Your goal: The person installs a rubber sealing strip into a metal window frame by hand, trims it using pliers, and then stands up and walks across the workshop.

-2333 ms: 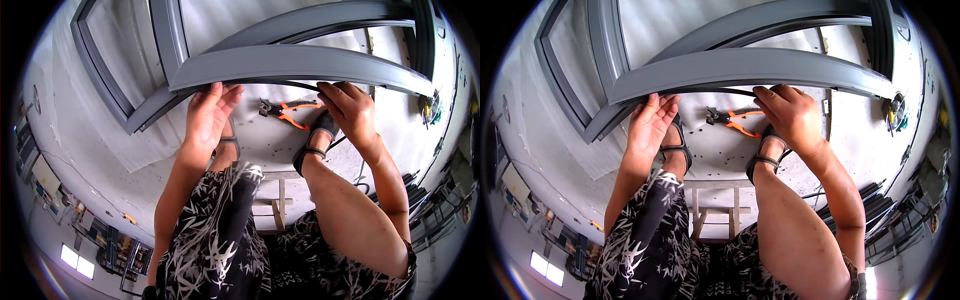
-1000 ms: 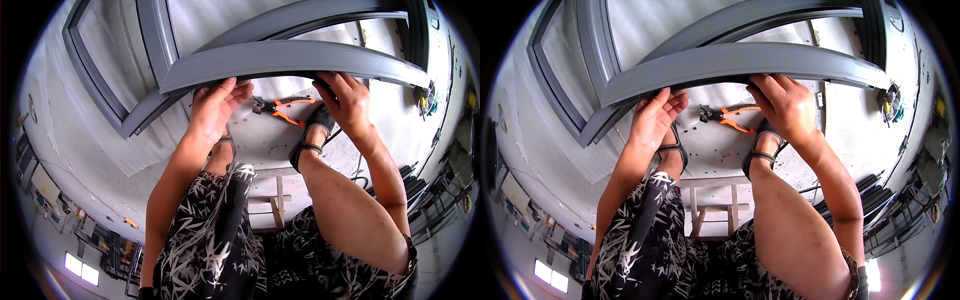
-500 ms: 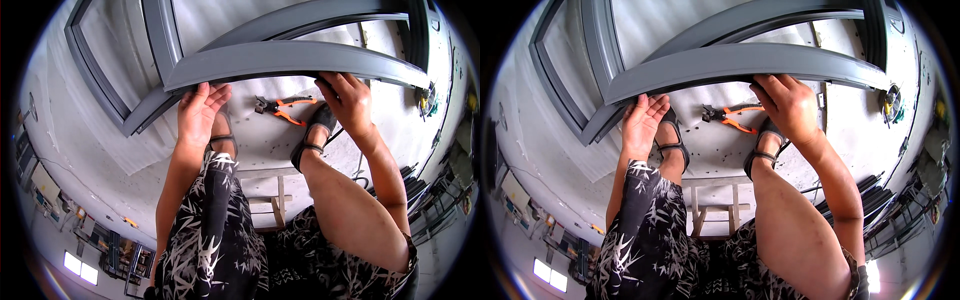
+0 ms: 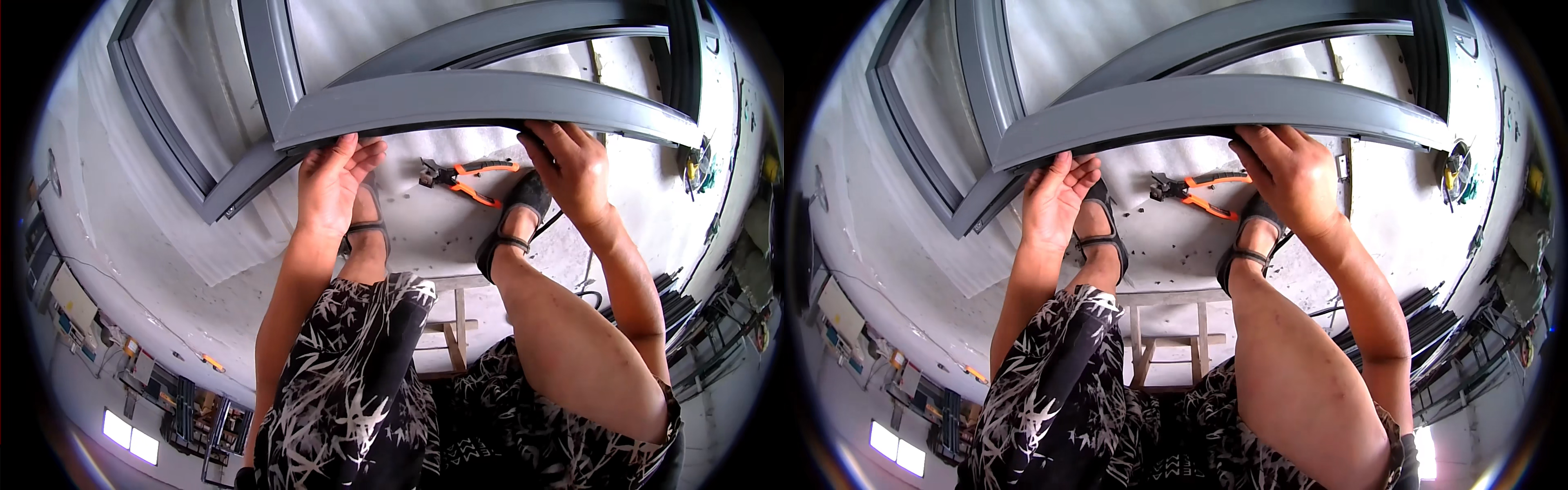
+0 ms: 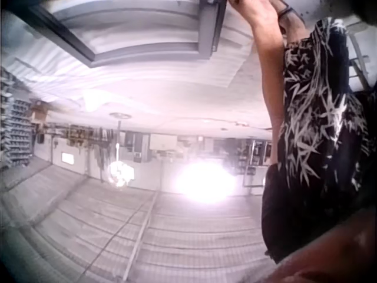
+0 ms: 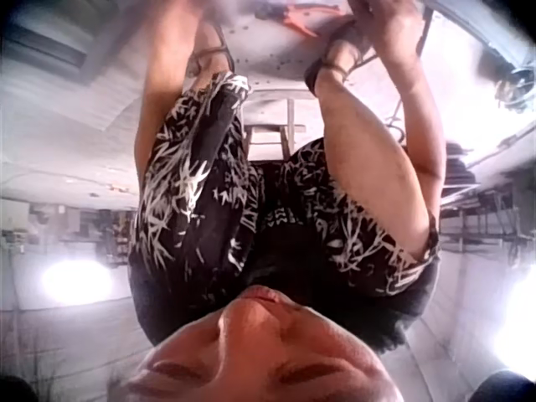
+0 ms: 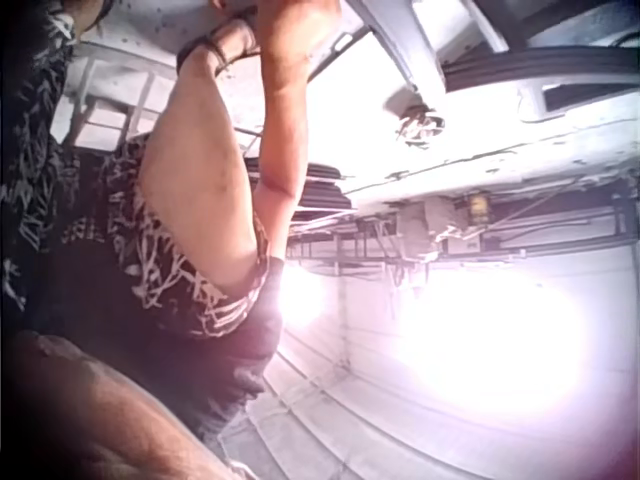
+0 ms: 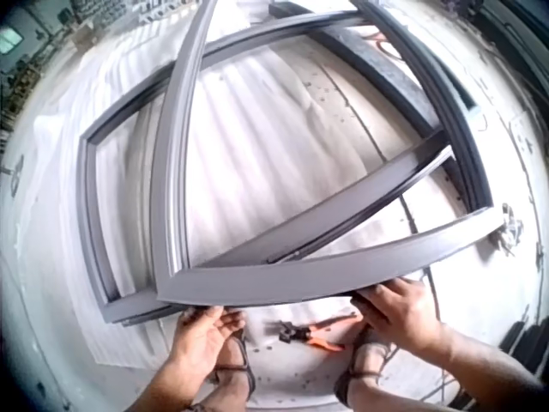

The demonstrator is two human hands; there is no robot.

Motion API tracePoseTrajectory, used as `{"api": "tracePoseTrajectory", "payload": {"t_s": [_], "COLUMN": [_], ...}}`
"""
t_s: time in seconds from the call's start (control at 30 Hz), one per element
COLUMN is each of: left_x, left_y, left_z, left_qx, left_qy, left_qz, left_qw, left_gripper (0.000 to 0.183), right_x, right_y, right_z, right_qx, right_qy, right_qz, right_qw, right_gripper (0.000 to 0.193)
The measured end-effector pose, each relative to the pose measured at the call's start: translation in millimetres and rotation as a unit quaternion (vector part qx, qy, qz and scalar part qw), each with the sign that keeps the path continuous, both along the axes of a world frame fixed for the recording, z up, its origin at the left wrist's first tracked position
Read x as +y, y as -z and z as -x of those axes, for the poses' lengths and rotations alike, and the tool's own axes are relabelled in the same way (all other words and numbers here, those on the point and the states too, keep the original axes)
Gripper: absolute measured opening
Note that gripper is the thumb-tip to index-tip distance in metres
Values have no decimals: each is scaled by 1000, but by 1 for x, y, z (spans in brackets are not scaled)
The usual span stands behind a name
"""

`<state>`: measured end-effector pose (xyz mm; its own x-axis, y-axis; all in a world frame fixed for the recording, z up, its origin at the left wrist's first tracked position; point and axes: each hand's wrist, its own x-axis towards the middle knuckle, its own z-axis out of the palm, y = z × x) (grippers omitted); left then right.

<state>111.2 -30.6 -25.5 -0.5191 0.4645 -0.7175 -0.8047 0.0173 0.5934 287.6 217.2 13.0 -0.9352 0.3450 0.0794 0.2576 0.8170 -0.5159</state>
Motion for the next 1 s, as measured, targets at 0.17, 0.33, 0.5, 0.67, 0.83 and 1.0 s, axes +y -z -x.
{"api": "tracePoseTrajectory", "payload": {"t_s": [0.17,0.33,0.5,0.67,0.83,1.0], "left_x": [-5,-30,-29,-24,-23,-19], "left_y": [3,-10,-16,-12,-8,-6], "left_z": [2,15,16,16,15,13], "left_qx": [0,-43,-25,-45,-39,-15], "left_qy": [22,-17,-11,-13,-43,-16], "left_qz": [-17,-15,24,37,12,-21], "left_qw": [1000,999,999,998,998,1000], "left_gripper": [23,36,29,23,19,17], "right_x": [-2,-9,-45,-93,-129,-148], "right_y": [-10,-28,-27,9,32,31], "right_z": [-4,-4,-1,62,106,114], "right_qx": [-26,21,-73,-167,-89,-13], "right_qy": [19,9,78,103,238,307], "right_qz": [-20,-127,372,734,836,817], "right_qw": [999,992,922,650,487,488], "right_gripper": [20,21,17,50,23,13]}}
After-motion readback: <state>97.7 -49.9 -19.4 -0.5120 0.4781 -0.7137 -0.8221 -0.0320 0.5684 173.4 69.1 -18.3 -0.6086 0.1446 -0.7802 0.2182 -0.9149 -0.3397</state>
